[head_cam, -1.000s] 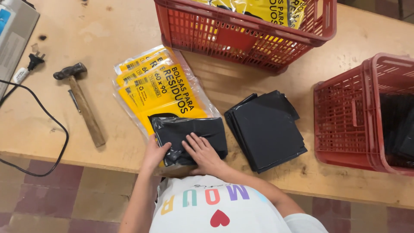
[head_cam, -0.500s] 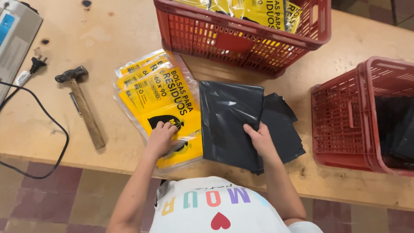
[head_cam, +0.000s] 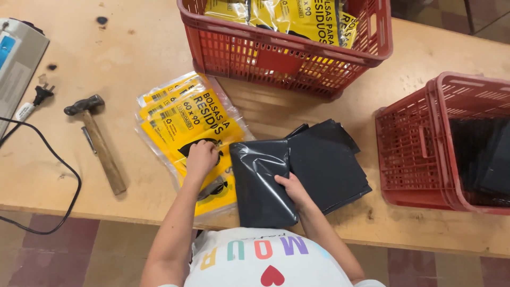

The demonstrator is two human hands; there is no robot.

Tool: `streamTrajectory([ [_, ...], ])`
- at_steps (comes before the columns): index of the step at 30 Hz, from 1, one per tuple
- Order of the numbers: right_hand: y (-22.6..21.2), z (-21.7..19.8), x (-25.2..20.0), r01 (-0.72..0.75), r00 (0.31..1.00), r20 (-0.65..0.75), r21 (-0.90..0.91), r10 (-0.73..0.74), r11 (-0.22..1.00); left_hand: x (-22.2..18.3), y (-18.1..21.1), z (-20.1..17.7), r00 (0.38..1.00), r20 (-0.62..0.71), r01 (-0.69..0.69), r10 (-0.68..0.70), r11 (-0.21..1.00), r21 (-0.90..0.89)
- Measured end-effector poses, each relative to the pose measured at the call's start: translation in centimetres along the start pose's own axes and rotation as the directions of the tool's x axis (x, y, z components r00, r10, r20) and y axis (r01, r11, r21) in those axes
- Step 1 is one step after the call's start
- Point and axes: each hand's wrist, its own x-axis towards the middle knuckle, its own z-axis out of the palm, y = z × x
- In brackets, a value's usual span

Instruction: The person is folding black plastic bags and inserting them into yellow plastic packaging sleeves.

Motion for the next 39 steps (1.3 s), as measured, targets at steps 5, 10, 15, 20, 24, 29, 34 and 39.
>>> streamTrajectory([
  [5,-1.3,-0.3,-2.5,0.061,0.997,-0.051,0.005,-0.061,0.998,-2.5,3.9,-1.3,0.998,-0.057,0.029,-0.019,0.984,0.177],
  [10,-3.5,0.3,-4.9,0.080,0.995,-0.064,0.001,-0.080,0.997,-1.3,2.6,3.2,0.941,-0.316,0.035,0.124,0.890,0.454],
  [15,-1.9,-0.9,-3.2,0.083,0.994,-0.064,-0.029,-0.085,0.996,-1.4,2.1,1.8,0.940,-0.272,-0.108,0.207,0.935,0.339],
  [20,-1.9,-0.6,-3.9,0.071,0.997,-0.032,-0.018,-0.072,0.997,-1.8,1.7,1.1,0.982,-0.106,-0.152,0.155,0.988,0.036],
  [24,-1.8,0.7,-4.4,0.070,0.997,-0.027,0.012,-0.070,0.997,-1.9,2.3,0.7,0.986,-0.129,-0.106,0.101,0.994,-0.033],
  [29,-1.9,2.2,-4.8,0.024,0.998,-0.054,0.071,-0.021,0.997,-2.2,3.5,-0.2,0.986,-0.164,0.003,-0.027,0.990,-0.141],
  [34,-2.2,3.0,-4.5,0.020,0.999,-0.053,0.089,-0.015,0.996,-2.0,3.5,0.8,0.971,-0.215,0.059,-0.105,0.975,-0.212],
  [39,-1.9,3.0,-4.4,-0.007,1.000,-0.028,0.120,0.010,0.993,-2.0,3.7,0.2,0.961,-0.207,0.110,-0.181,0.943,-0.314],
])
